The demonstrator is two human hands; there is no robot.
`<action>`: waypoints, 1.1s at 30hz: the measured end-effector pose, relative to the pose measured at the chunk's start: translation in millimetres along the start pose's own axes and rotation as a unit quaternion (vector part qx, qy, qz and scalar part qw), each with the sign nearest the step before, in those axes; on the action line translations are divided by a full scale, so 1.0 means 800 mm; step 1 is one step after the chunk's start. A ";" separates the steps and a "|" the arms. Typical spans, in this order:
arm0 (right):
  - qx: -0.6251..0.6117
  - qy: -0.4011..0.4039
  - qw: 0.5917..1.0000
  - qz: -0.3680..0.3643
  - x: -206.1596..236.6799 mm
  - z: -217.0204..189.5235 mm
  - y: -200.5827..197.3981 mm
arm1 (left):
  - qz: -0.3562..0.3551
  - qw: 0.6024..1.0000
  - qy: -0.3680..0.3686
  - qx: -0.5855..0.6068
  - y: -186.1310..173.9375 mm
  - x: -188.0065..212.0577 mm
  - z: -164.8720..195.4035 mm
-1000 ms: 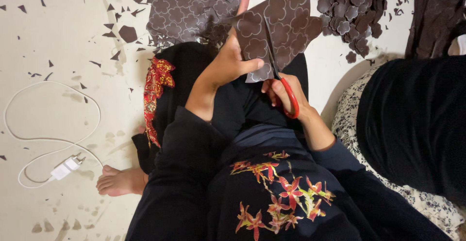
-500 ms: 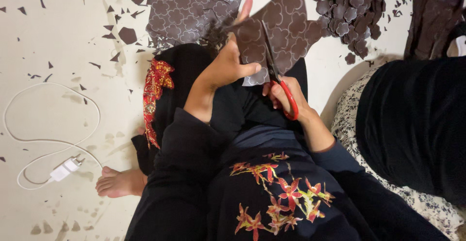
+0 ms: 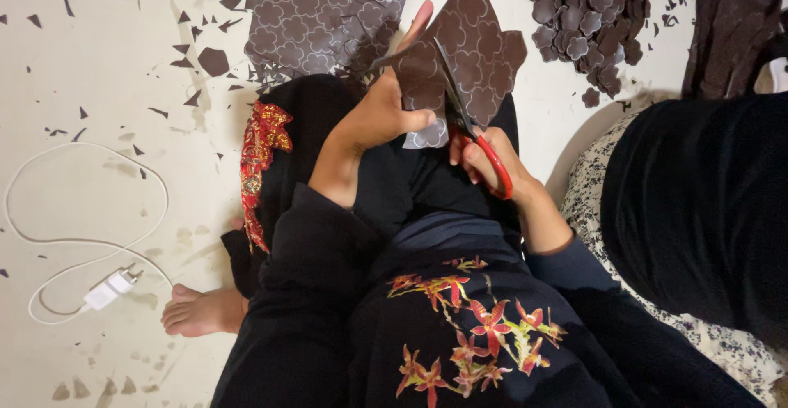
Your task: The person sits on the floor and uses red-handled scissors to cut small, flower-shaped pieces from a brown patterned fabric sheet. They hold the fabric with one hand and cut along the outlines with the other, accumulating cut pieces and scraps on the floor.
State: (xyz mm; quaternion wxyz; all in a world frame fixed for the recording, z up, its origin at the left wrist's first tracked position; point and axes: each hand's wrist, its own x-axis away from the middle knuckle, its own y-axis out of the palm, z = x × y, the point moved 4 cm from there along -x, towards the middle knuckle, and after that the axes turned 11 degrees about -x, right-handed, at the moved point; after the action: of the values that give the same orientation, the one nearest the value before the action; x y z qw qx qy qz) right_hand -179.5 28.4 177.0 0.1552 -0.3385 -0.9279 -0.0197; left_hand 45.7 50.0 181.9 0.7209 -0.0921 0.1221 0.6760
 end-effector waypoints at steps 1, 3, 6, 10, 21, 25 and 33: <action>-0.001 -0.009 1.000 -0.013 -0.001 -0.008 0.000 | -0.014 0.999 -0.028 0.015 0.001 0.001 -0.002; -0.056 -0.008 0.998 -0.016 0.000 -0.018 0.005 | -0.044 0.994 -0.084 0.046 0.005 0.005 -0.011; -0.074 0.000 0.997 -0.023 0.001 -0.020 0.007 | -0.066 0.984 -0.162 0.028 0.011 0.005 -0.036; -0.056 0.028 0.997 -0.037 0.002 -0.002 0.003 | -0.067 0.961 -0.254 -0.089 0.006 0.018 -0.072; -0.071 0.032 0.993 -0.090 0.006 -0.020 0.007 | -0.098 0.919 -0.314 -0.218 0.004 0.025 -0.097; -0.097 0.037 0.988 -0.116 0.011 -0.026 0.011 | -0.128 0.943 -0.266 -0.151 0.011 0.023 -0.093; -0.139 0.073 0.985 -0.075 0.011 0.010 0.005 | -0.143 0.932 -0.279 -0.179 0.008 0.026 -0.098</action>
State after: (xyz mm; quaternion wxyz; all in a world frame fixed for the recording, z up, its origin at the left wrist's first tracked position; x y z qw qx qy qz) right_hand -185.7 38.7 171.5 0.1718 -0.2836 -0.9252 -0.1844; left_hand 36.5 46.5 100.9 0.7866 -0.0435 -0.2216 0.5746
